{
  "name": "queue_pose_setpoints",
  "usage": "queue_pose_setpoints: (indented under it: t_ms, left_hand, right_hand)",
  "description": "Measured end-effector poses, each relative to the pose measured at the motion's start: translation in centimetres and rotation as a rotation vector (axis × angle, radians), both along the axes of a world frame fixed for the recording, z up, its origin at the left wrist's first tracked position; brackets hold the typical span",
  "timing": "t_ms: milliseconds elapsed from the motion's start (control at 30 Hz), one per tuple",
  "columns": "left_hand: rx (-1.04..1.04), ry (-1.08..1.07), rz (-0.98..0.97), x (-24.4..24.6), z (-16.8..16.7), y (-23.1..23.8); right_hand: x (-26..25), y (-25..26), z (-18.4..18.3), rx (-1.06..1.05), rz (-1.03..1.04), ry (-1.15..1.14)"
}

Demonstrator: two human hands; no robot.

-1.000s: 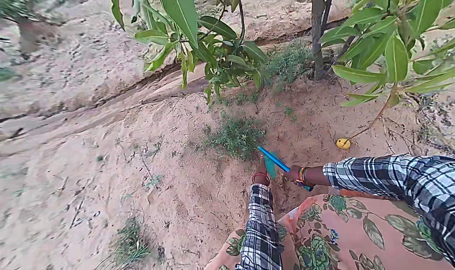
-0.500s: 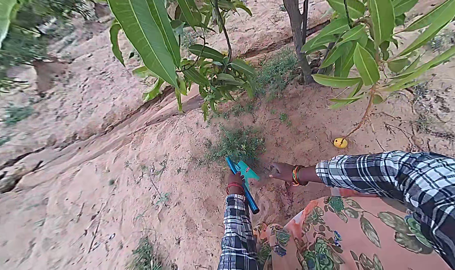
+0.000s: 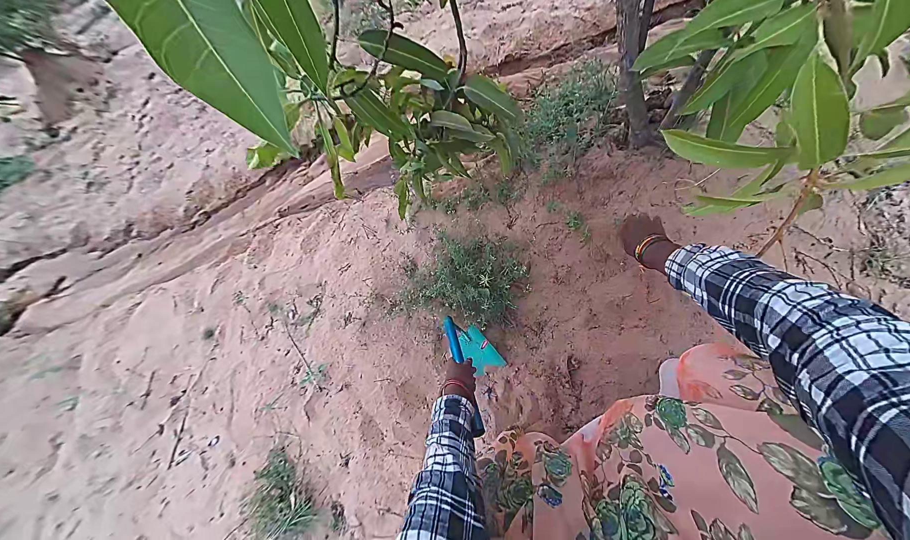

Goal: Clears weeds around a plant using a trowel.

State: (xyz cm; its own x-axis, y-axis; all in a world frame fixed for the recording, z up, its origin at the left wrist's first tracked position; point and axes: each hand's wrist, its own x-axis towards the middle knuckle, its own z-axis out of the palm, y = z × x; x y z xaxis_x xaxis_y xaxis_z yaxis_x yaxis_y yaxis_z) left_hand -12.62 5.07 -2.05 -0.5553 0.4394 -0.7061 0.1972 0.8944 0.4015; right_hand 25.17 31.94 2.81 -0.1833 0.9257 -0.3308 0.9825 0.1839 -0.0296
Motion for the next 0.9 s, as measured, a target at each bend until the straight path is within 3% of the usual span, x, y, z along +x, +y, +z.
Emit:
queue_pose_setpoints:
  t_ms: [200,467,633,733,800,900]
  left_hand:
    - [-0.076,-0.011,-0.079,-1.6,0.1,0.2]
    - [-0.172,0.069,-0.161,-2.6,-0.1,0.6]
    - [-0.191,0.071,-0.181,-3.2,-0.3,0.7]
    - [-0.178,0.070,-0.171,-3.0,-0.4,0.7]
    - [-0.161,0.054,-0.169,-3.0,-0.3,0.8]
    - [-0.162,0.039,-0.181,-3.0,0.0,0.8]
  right_hand:
    - [0.2,6.9,-4.6,0.092,0.063,0.148]
    - [-7.1,9.2,-8.5,-0.001,0.157,0.123]
    - [-6.7,10.1,-6.5,-0.203,-0.042,0.272]
    - [-6.5,6.4,-6.9,-0.324,-0.082,0.356]
    - [-6.6,0.8,-7.8,-0.443,-0.020,0.358]
    - [-6.7,-8.7,-7.4,-0.751,0.349,0.135]
